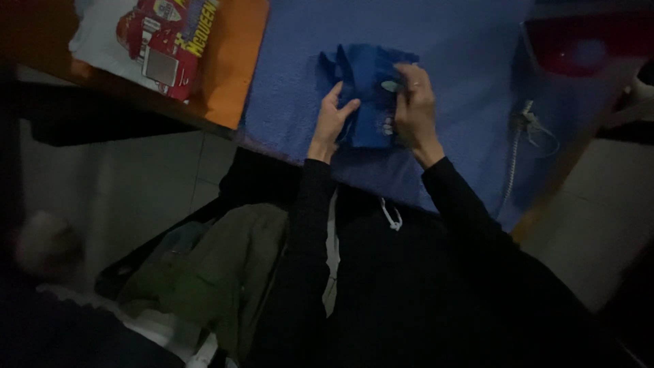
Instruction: Ironing a blue long-sleeved shirt on a flat surface.
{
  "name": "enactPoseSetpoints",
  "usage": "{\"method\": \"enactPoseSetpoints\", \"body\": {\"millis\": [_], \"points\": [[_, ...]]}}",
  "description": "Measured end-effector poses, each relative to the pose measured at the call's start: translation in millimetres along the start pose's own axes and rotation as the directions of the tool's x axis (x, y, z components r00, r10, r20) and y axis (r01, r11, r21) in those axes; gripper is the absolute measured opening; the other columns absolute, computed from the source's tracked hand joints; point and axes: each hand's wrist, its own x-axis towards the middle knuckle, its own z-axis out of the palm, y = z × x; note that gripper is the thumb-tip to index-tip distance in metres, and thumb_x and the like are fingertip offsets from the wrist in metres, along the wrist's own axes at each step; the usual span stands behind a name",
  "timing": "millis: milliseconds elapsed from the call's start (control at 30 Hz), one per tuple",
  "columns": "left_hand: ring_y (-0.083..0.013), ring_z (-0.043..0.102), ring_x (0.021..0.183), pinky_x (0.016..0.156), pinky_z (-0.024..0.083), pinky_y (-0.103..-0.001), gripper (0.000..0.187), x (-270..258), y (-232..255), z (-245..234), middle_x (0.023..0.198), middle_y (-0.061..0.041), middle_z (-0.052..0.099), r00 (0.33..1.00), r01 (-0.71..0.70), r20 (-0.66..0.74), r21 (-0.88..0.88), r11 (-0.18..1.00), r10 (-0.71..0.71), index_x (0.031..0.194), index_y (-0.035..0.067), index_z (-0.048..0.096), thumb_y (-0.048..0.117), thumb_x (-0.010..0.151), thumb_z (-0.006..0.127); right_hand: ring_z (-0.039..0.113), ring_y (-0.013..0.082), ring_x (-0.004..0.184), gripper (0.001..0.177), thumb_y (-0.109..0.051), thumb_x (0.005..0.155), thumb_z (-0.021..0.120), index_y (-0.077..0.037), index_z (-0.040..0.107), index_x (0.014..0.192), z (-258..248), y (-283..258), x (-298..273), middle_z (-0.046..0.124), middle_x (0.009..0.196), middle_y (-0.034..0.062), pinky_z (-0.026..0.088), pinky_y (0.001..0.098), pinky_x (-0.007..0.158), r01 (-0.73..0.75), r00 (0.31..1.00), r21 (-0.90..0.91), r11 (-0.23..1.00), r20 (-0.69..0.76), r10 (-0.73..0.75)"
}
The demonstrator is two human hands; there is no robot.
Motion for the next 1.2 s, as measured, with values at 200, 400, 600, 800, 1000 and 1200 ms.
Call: {"method": "enactPoseSetpoints", "body": {"millis": [200,400,600,800,1000,1200], "points": [[-0.0418,0.054,0.141,0.118,0.042,-0.047,0.087,-2.8,4.9,-20.6,0.153,-0.031,0.053,0.999,0.038,0.009,-0.113,0.993,-0.037,0.155,-0.008,0.035,0.032,0.09,0.077,0.015,0.0416,0.159,0.067,-0.038,0.116,0.045,0.003,0.023,0.164,41.3,3.2,7.7,0.023,0.17,0.0248,0.007,0.0612,0.129,0.22,0.966,-0.392,0.893,0.217,-0.143],[-0.0453,0.048,0.134,0.105,0.045,-0.046,0.109,-6.9,26.7,-4.6,0.143,-0.038,0.046,0.98,-0.027,-0.164,0.464,0.886,0.116,0.15,-0.01,0.025,0.032,0.078,0.095,0.015,0.0399,0.161,0.071,-0.048,0.116,0.04,-0.002,0.02,0.167,54.4,7.5,3.4,0.021,0.172,0.024,0.004,0.0621,0.129,0.183,0.972,-0.5,0.847,0.222,-0.079],[-0.0391,0.076,0.097,0.089,0.058,-0.045,0.067,-18.0,31.5,-7.1,0.106,-0.025,0.072,0.949,0.026,-0.282,0.514,0.857,0.14,0.154,0.003,0.039,0.009,0.093,0.067,0.018,0.0401,0.16,0.073,-0.053,0.114,0.04,-0.004,0.024,0.166,61.9,7.1,4.1,0.024,0.171,0.0222,0.007,0.0614,0.129,0.139,0.983,-0.498,0.856,0.176,-0.057],[-0.0342,0.065,0.125,0.111,0.054,-0.043,0.047,-7.5,-11.4,11.9,0.132,-0.02,0.066,0.698,-0.135,-0.057,0.968,0.21,0.713,0.149,0.005,0.038,0.002,0.108,0.06,0.022,0.0394,0.158,0.071,-0.048,0.114,0.044,0.0,0.029,0.164,72.8,26.2,3.0,0.029,0.168,0.025,0.008,0.0593,0.128,0.219,0.976,-0.525,0.823,0.112,-0.188],[-0.0267,0.017,0.16,0.132,0.009,-0.052,0.068,-0.3,11.9,31.2,0.172,-0.01,0.025,0.916,-0.155,0.085,0.976,0.15,0.392,0.164,0.01,0.025,0.053,0.111,0.03,0.023,0.0367,0.16,0.057,-0.03,0.115,0.035,-0.001,0.03,0.164,60.6,7.9,7.2,0.03,0.169,0.0233,0.009,0.0575,0.13,0.188,0.979,-0.498,0.846,0.158,-0.125],[-0.0223,0.007,0.163,0.133,0.0,-0.053,0.085,6.6,11.7,31.2,0.176,-0.007,0.012,0.951,-0.05,0.003,0.988,0.145,0.31,0.168,0.01,0.015,0.068,0.106,0.016,0.023,0.0399,0.159,0.056,-0.025,0.115,0.037,-0.001,0.03,0.165,56.0,9.1,11.7,0.028,0.169,0.0247,0.011,0.0583,0.129,0.172,0.973,-0.457,0.873,0.217,-0.078]]}}
